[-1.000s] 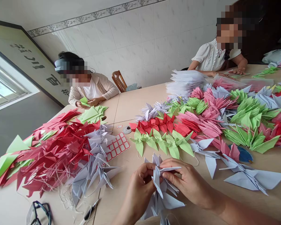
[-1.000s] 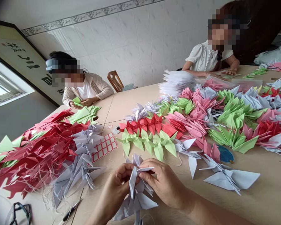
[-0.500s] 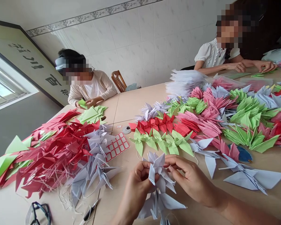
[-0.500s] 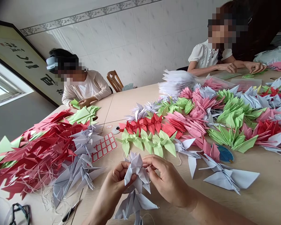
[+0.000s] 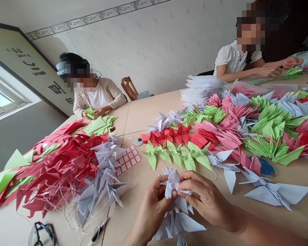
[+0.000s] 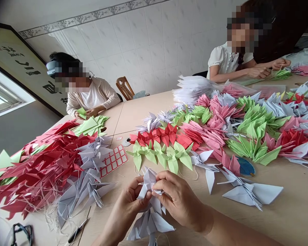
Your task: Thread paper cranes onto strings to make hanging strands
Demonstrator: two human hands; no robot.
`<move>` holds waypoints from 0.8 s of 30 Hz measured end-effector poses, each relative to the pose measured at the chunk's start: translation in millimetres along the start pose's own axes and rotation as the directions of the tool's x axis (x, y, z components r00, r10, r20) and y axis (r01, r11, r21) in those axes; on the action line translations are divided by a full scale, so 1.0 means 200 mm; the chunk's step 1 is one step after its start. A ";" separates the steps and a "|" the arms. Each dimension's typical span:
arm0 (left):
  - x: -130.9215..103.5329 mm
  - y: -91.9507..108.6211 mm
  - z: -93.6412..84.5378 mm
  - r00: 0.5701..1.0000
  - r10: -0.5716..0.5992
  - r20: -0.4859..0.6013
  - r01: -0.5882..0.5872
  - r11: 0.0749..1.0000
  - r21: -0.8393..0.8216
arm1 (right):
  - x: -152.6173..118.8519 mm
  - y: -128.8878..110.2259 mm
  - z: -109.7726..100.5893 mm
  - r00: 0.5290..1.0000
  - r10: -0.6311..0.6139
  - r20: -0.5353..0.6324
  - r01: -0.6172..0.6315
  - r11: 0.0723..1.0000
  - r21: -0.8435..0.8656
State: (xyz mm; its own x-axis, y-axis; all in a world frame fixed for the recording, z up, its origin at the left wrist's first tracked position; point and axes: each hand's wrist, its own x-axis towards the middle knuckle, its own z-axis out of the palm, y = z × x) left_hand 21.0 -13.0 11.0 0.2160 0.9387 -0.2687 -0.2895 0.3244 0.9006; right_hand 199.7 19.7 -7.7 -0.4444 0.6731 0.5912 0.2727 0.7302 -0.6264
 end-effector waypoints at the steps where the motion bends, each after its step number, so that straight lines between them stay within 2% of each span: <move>1: 0.00 -0.01 0.00 1.000 0.005 0.005 -0.005 1.000 0.018 | 0.00 0.00 0.00 1.000 0.003 -0.012 -0.003 1.000 0.001; 5: 0.00 -0.02 0.00 0.999 0.026 -0.020 -0.024 0.994 0.102 | 0.00 0.00 0.01 0.998 0.028 -0.050 -0.028 1.000 0.004; 13: 0.00 -0.02 0.01 0.997 0.048 -0.068 -0.037 0.987 0.154 | 0.01 -0.02 0.02 0.989 0.127 -0.073 -0.125 0.992 0.024; 19: 0.01 -0.03 0.01 0.995 0.054 -0.084 -0.042 0.989 0.142 | 0.01 -0.03 0.03 0.979 0.186 -0.083 -0.184 0.983 0.024; 24: 0.00 -0.03 0.02 0.998 0.024 -0.066 -0.016 0.993 0.113 | 0.01 -0.05 0.03 0.948 0.316 -0.036 -0.315 0.949 0.024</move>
State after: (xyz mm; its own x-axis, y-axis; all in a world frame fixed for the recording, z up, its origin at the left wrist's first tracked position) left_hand 26.3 -15.0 6.2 0.1475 0.9518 -0.2691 -0.1858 0.2939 0.9376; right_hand 190.4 13.3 -3.6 -0.3049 0.8730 0.3808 0.3787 0.4780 -0.7926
